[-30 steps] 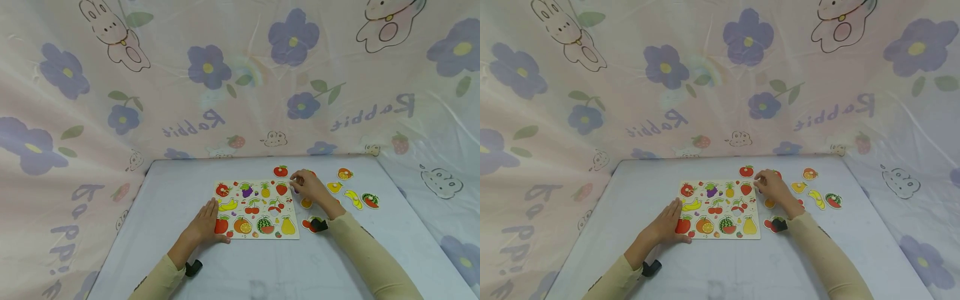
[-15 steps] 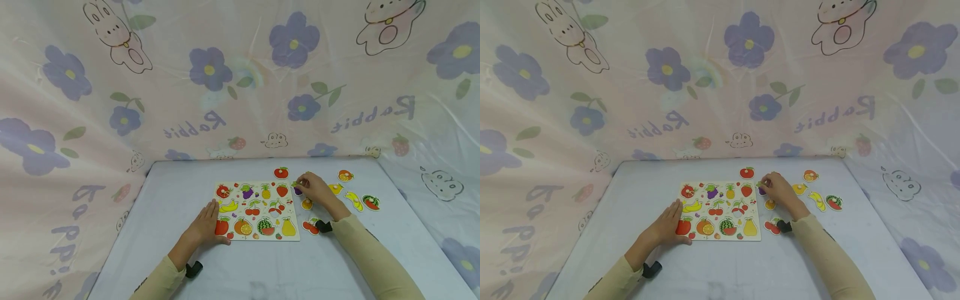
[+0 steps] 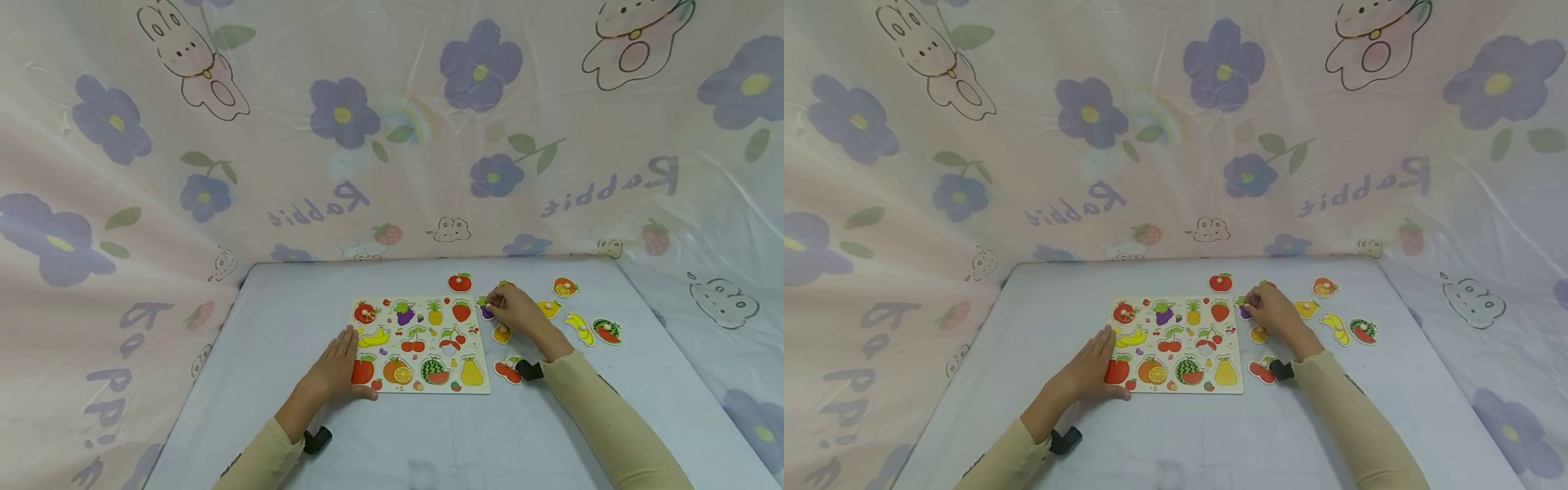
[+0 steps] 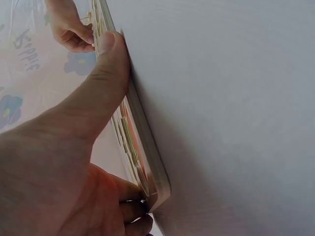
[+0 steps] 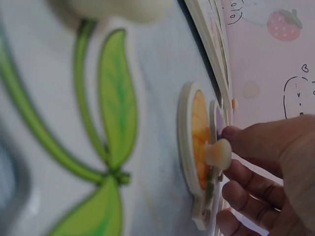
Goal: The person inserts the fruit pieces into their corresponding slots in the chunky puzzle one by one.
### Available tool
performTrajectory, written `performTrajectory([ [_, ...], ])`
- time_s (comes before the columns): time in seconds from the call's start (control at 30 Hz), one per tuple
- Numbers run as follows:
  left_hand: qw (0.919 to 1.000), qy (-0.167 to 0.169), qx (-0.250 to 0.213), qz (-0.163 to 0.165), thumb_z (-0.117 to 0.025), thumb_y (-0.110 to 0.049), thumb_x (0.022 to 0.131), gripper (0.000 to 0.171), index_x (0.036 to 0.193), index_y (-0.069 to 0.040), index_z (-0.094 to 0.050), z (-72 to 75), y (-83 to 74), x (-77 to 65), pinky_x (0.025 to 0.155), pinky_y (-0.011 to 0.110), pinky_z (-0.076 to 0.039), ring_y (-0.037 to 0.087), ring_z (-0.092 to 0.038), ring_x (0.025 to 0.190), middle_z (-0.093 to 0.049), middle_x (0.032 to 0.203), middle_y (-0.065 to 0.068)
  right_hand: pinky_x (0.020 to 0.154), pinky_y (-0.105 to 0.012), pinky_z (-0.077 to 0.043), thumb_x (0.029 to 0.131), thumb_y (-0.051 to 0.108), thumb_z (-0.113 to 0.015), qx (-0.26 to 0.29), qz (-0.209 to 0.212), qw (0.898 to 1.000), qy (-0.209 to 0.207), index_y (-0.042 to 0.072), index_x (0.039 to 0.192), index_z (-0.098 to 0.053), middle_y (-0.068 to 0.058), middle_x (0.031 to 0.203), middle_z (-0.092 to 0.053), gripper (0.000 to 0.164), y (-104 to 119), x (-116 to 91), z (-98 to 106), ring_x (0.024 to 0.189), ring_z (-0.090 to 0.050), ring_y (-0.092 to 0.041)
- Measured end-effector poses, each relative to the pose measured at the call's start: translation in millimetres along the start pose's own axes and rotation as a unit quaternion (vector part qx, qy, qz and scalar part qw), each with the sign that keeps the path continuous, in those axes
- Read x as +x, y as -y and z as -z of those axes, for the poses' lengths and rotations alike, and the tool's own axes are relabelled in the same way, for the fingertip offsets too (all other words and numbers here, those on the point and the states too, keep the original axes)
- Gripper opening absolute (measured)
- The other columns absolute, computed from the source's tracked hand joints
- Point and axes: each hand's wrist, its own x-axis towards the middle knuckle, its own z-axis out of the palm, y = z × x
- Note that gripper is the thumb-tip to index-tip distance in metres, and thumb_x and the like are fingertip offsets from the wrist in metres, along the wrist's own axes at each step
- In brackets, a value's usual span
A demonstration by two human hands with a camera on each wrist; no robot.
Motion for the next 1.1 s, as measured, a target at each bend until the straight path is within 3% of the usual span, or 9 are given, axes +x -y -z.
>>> performTrajectory([
  [0.47,1.0,-0.002,-0.001,-0.003,-0.094,-0.056,0.075,0.134,0.167,0.007,-0.021,-1.8,2.6,2.6,0.133,0.053,-0.021,0.042,-0.019,0.163,-0.018,0.176,0.025,0.075,-0.036,-0.05,0.103,0.018,-0.075,-0.01,0.001,1.0,-0.015,0.005,0.108,-0.074,-0.008,0.099,-0.064,0.014,-2,-2,-1,0.086,-0.057,-0.023],
  [0.77,0.9999,-0.004,-0.01,-0.004,-0.095,-0.056,0.074,0.134,0.166,0.008,-0.022,-3.1,3.1,3.1,0.133,0.052,-0.022,0.042,-0.019,0.163,-0.018,0.176,0.025,0.074,-0.037,-0.049,0.103,0.02,-0.074,-0.011,0.011,0.999,-0.045,0.005,0.109,-0.073,-0.01,0.101,-0.064,0.016,5,-3,3,0.086,-0.056,-0.024],
  [1.1,0.9999,0.002,-0.01,-0.006,-0.094,-0.055,0.077,0.132,0.166,0.009,-0.02,-1.7,2.7,2.9,0.133,0.053,-0.019,0.043,-0.017,0.163,-0.016,0.176,0.026,0.072,-0.035,-0.048,0.102,0.021,-0.076,-0.007,0.032,0.998,-0.054,0.007,0.108,-0.075,-0.007,0.099,-0.063,0.015,18,6,-9,0.086,-0.055,-0.024],
])
